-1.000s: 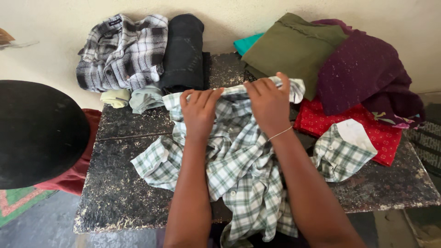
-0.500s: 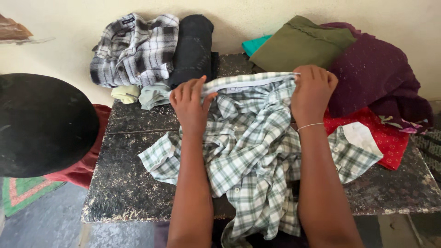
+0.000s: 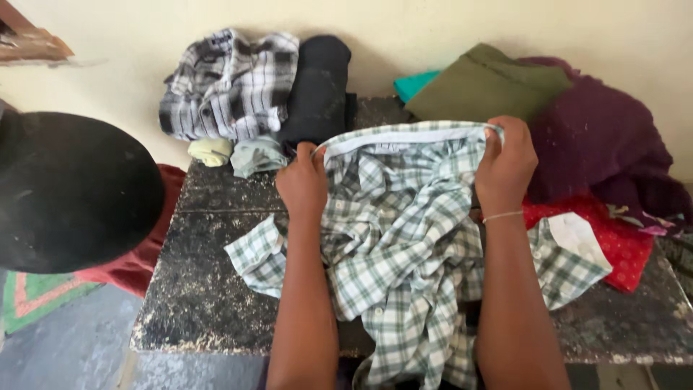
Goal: The person buttons a green-and-white checkered shirt on a table. They align the collar, then fasten each button from top to bottom, smoothing the placket as they go. Other folded clothes are visible nearby.
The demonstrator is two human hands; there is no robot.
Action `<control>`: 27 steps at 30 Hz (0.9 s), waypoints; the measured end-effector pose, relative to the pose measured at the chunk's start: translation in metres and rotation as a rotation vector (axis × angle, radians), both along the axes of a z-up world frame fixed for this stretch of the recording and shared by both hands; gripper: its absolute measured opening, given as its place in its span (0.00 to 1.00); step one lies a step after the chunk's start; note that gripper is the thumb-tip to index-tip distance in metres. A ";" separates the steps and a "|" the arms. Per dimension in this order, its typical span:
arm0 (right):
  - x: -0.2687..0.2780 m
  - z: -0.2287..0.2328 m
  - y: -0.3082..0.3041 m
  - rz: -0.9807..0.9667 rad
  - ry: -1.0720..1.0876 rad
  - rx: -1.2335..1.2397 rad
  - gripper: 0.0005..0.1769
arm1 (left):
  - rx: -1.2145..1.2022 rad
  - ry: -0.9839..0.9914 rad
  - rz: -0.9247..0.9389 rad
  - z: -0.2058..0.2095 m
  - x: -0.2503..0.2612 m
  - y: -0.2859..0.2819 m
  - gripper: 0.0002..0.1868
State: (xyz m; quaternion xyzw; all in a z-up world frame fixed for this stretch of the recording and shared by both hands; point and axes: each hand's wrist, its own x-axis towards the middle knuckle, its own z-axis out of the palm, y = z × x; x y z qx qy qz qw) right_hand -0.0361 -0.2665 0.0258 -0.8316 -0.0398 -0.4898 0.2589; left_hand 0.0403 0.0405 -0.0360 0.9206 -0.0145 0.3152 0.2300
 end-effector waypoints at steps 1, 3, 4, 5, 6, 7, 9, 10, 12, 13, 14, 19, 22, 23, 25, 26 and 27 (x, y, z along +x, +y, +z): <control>0.004 0.002 -0.001 0.010 -0.019 0.032 0.07 | -0.025 -0.062 0.024 0.002 0.001 -0.003 0.10; 0.001 -0.003 0.000 0.032 -0.022 0.097 0.13 | -0.224 -0.034 0.008 -0.006 -0.008 -0.005 0.10; 0.001 -0.004 0.000 -0.032 0.011 0.100 0.16 | -0.400 0.033 -0.033 -0.006 -0.008 -0.005 0.14; 0.001 -0.003 0.000 -0.096 0.044 0.103 0.19 | -0.575 0.101 -0.073 -0.006 -0.005 -0.003 0.17; 0.001 -0.002 0.002 -0.157 0.078 0.108 0.22 | -0.832 0.174 -0.292 -0.007 -0.003 0.000 0.22; 0.000 -0.001 0.003 -0.174 0.137 0.132 0.26 | -1.088 0.245 -0.514 -0.008 0.000 0.003 0.26; -0.003 0.002 0.006 -0.207 0.260 0.179 0.35 | -1.499 0.338 -0.898 -0.014 0.004 0.008 0.32; -0.004 0.004 0.008 -0.261 0.347 0.163 0.40 | -1.656 0.359 -1.061 -0.017 0.005 0.007 0.33; -0.005 0.008 0.011 -0.369 0.517 0.126 0.49 | -1.747 0.363 -1.197 -0.021 0.006 0.003 0.36; -0.006 0.009 0.013 -0.361 0.573 0.137 0.48 | -1.683 0.349 -1.166 -0.021 0.005 0.001 0.37; -0.006 0.010 0.014 -0.354 0.628 0.148 0.48 | -1.619 0.336 -1.137 -0.019 0.005 -0.002 0.39; 0.001 -0.004 0.016 -0.253 0.676 0.105 0.36 | -0.650 0.185 -0.447 0.010 -0.016 0.003 0.35; 0.007 -0.016 0.012 -0.163 0.684 0.072 0.21 | -0.359 0.157 -0.211 0.029 -0.027 0.005 0.34; 0.009 -0.019 0.010 -0.155 0.676 0.043 0.16 | -0.332 0.118 -0.196 0.032 -0.029 0.004 0.33; 0.011 -0.021 0.005 -0.131 0.633 0.070 0.12 | -0.804 0.230 -0.270 0.038 -0.026 -0.003 0.33; 0.011 -0.021 0.005 -0.115 0.599 0.128 0.12 | -1.039 0.288 -0.302 0.039 -0.024 -0.005 0.33; 0.012 -0.021 0.006 -0.098 0.566 0.186 0.12 | -1.255 0.270 -0.494 0.038 -0.024 -0.005 0.35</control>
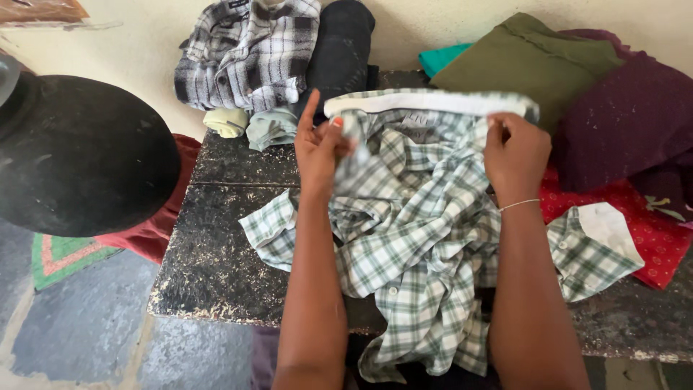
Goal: The person buttons a green-and-white checkered shirt on a table. They align the collar, then fasten each button from top to bottom, smoothing the placket as they go. Other folded clothes are visible nearby.
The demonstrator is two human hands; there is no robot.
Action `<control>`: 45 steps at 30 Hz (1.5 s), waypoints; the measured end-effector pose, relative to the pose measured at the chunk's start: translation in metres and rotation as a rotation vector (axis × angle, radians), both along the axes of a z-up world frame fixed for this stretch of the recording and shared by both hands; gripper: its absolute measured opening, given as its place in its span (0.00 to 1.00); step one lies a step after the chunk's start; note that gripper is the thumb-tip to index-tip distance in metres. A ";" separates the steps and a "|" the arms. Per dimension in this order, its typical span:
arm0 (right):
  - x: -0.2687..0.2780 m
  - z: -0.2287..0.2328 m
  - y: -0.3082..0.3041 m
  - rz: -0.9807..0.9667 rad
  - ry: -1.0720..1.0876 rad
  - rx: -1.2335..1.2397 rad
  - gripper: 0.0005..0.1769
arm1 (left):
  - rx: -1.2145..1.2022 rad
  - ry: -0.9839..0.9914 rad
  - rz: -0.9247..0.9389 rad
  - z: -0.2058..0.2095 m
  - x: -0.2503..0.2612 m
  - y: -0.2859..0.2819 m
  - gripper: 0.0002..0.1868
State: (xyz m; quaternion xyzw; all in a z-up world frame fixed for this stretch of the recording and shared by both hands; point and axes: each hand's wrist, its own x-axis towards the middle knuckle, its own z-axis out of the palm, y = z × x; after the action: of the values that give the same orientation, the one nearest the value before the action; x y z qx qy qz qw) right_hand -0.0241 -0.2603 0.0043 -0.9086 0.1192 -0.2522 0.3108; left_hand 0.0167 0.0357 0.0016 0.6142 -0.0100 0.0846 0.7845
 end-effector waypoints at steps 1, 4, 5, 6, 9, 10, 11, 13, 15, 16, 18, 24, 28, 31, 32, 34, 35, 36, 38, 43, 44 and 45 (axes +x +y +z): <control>0.001 0.001 0.003 0.132 -0.123 0.041 0.16 | -0.244 -0.057 -0.132 -0.001 0.001 0.002 0.37; 0.004 0.005 0.016 0.461 -0.358 0.169 0.31 | -0.428 -0.127 -0.385 -0.014 0.004 -0.005 0.44; 0.004 0.006 0.021 0.529 -0.347 0.216 0.32 | -0.400 -0.135 -0.444 -0.021 0.005 -0.009 0.47; 0.003 0.007 0.023 0.597 -0.335 0.263 0.35 | -0.309 -0.161 -0.426 -0.028 0.008 -0.012 0.47; -0.001 0.011 0.025 0.477 -0.364 0.096 0.31 | -0.101 -0.234 -0.353 -0.048 0.019 -0.019 0.48; -0.001 0.011 0.024 0.372 -0.292 0.121 0.27 | -0.072 -0.255 -0.318 -0.054 0.023 -0.020 0.47; -0.001 0.012 0.021 0.269 -0.219 0.144 0.24 | -0.045 -0.277 -0.283 -0.059 0.026 -0.022 0.46; -0.002 0.010 0.011 0.187 -0.105 0.167 0.22 | -0.027 -0.303 -0.182 -0.067 0.031 -0.027 0.31; -0.004 0.000 0.001 0.233 -0.024 0.165 0.22 | -0.001 -0.304 -0.105 -0.072 0.032 -0.030 0.21; -0.001 -0.005 -0.004 0.307 0.090 0.127 0.20 | 0.015 -0.292 -0.081 -0.073 0.032 -0.032 0.19; 0.003 -0.016 -0.015 0.454 0.319 0.054 0.17 | 0.096 -0.334 -0.045 -0.071 0.030 -0.032 0.15; 0.006 -0.019 -0.036 0.150 0.841 -0.365 0.20 | 0.422 -0.472 0.046 -0.050 0.016 -0.032 0.09; -0.006 -0.003 -0.031 0.083 0.776 -0.410 0.18 | 0.650 -0.416 0.135 -0.033 -0.002 -0.031 0.09; -0.011 0.003 -0.028 0.060 0.614 -0.321 0.16 | 0.934 -0.340 0.060 -0.020 -0.010 -0.036 0.05; -0.010 0.005 -0.027 0.041 0.551 -0.263 0.17 | 1.040 -0.308 0.007 -0.017 -0.012 -0.039 0.04; -0.010 0.005 -0.026 0.027 0.398 -0.217 0.15 | 1.138 -0.399 0.010 -0.013 -0.022 -0.049 0.10; -0.011 0.003 -0.024 0.032 0.309 -0.227 0.13 | 1.186 -0.443 0.014 -0.012 -0.029 -0.051 0.15; -0.011 0.003 -0.023 0.038 0.220 -0.236 0.11 | 1.231 -0.350 -0.055 -0.009 -0.034 -0.051 0.19; -0.004 0.004 -0.017 0.144 0.244 0.163 0.13 | 1.311 -0.171 -0.193 0.000 -0.044 -0.053 0.28; -0.002 0.007 -0.010 0.433 0.528 0.455 0.10 | 1.377 -0.124 -0.264 0.015 -0.104 -0.043 0.31; -0.002 0.006 -0.007 0.491 0.561 0.460 0.11 | 1.396 -0.117 -0.287 0.017 -0.117 -0.040 0.30; -0.003 0.004 -0.005 0.547 0.595 0.471 0.18 | 1.418 -0.109 -0.314 0.018 -0.128 -0.035 0.30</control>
State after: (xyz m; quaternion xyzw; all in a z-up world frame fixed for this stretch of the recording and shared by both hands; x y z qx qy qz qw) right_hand -0.0266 -0.2653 0.0086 -0.8444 0.0132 0.1442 0.5158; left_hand -0.1118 0.0010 0.0199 0.9611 -0.1895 -0.0253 0.1992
